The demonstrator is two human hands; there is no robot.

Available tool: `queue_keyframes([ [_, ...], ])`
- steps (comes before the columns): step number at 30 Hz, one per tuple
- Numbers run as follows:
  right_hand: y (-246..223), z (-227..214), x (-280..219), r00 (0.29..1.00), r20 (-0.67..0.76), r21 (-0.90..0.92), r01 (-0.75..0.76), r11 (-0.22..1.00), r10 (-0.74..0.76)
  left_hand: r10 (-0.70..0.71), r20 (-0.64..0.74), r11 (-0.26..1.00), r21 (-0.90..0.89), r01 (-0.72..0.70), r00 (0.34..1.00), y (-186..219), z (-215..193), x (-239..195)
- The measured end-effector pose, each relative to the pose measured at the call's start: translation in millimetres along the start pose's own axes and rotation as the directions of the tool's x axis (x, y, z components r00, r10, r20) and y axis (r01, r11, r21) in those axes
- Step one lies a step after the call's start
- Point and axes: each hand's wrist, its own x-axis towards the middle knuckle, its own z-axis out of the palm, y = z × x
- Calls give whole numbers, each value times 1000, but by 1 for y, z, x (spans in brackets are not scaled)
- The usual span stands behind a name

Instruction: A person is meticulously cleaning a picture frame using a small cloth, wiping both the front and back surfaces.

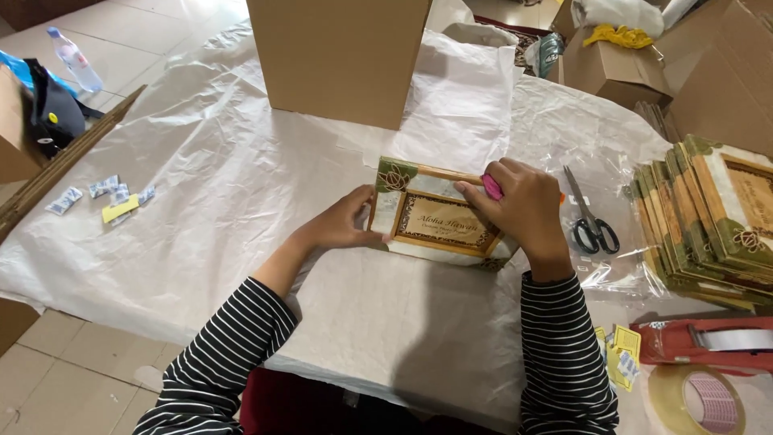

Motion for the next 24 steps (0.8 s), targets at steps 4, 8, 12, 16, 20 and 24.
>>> queue_keyframes([
  [4, 1, -1, 1, 1000, -9, 4, 7, 1000, -7, 3, -5, 999, -37, -4, 1000, -21, 1, 4],
  [8, 4, 0, -2, 997, -23, -3, 68, 998, -68, 25, 26, 999, 41, -26, 999, -6, -1, 5],
  [12, 10, 8, -2, 859, -419, 101, 367, 925, -295, 80, 51, 996, 38, -82, 995, -33, -6, -1],
  [16, 143, 117, -43, 720, -640, 38, 378, 925, -268, 174, 76, 972, -172, -159, 982, -20, -5, -4],
  [20, 140, 97, -42, 690, -714, 278, 438, 855, -121, 151, 154, 984, -117, -134, 976, -25, 11, -2],
  [24, 152, 107, -43, 630, -776, 470, 577, 668, 2, 103, 299, 995, -33, -98, 948, -23, 25, -6],
])
